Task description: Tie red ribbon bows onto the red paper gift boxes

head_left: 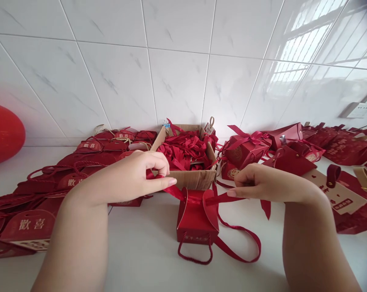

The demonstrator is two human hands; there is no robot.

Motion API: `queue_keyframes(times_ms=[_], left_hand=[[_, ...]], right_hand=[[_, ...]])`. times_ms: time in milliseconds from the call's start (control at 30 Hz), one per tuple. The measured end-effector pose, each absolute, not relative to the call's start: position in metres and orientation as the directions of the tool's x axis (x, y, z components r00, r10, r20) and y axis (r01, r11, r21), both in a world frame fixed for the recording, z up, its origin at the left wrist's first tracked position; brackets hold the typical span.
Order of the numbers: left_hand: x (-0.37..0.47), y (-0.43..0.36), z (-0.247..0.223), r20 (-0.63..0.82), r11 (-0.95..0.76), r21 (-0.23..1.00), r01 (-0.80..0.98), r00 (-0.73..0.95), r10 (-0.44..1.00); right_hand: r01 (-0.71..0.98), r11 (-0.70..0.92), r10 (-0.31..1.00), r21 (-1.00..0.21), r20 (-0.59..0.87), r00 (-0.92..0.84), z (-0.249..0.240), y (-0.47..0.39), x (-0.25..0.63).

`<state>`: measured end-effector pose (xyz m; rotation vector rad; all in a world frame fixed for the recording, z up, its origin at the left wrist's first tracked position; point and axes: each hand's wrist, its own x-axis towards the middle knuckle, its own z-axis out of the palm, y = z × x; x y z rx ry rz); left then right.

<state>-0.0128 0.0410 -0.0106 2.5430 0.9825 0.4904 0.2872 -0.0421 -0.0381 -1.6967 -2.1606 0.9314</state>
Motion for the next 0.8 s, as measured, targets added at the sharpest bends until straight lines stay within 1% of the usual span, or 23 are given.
queue_keyframes(times_ms=[100,133,267,400,467,600,700,800], left_hand=[[-0.012,0.038,-0.007,0.069,-0.650,0.465,0.601,0.708,0.703],[-0.012,0.038,-0.005,0.061,-0.644,0.477,0.598,0.708,0.703],[-0.013,0.040,0.000,0.047,-0.636,0.572,0.518,0.754,0.656],[-0.013,0.039,0.005,0.108,-0.629,0.650,0.426,0.768,0.631],[-0.013,0.037,0.006,0.155,-0.616,0.694,0.374,0.757,0.635],[-0.016,0.036,0.005,0.191,-0.540,0.801,0.260,0.743,0.642],[-0.017,0.037,0.004,0.211,-0.527,0.816,0.239,0.725,0.655],[-0.014,0.037,0.004,0.271,-0.533,0.818,0.215,0.674,0.687]], right_hand=[[0.575,0.192,0.888,-0.796,-0.108,-0.446,-0.029,-0.047,0.286],[0.507,0.203,0.878,-0.838,-0.074,-0.473,-0.026,-0.048,0.285],[0.281,0.222,0.877,-0.934,0.065,-0.476,-0.026,-0.044,0.283],[0.121,0.293,0.875,-0.948,0.215,-0.434,-0.032,-0.038,0.283],[0.059,0.294,0.883,-0.954,0.248,-0.398,-0.033,-0.036,0.281],[-0.081,0.233,0.903,-0.969,0.247,-0.352,-0.035,-0.035,0.278],[-0.160,0.184,0.903,-0.970,0.231,-0.361,-0.036,-0.034,0.277],[-0.199,0.161,0.899,-0.967,0.227,-0.374,-0.037,-0.033,0.277]])
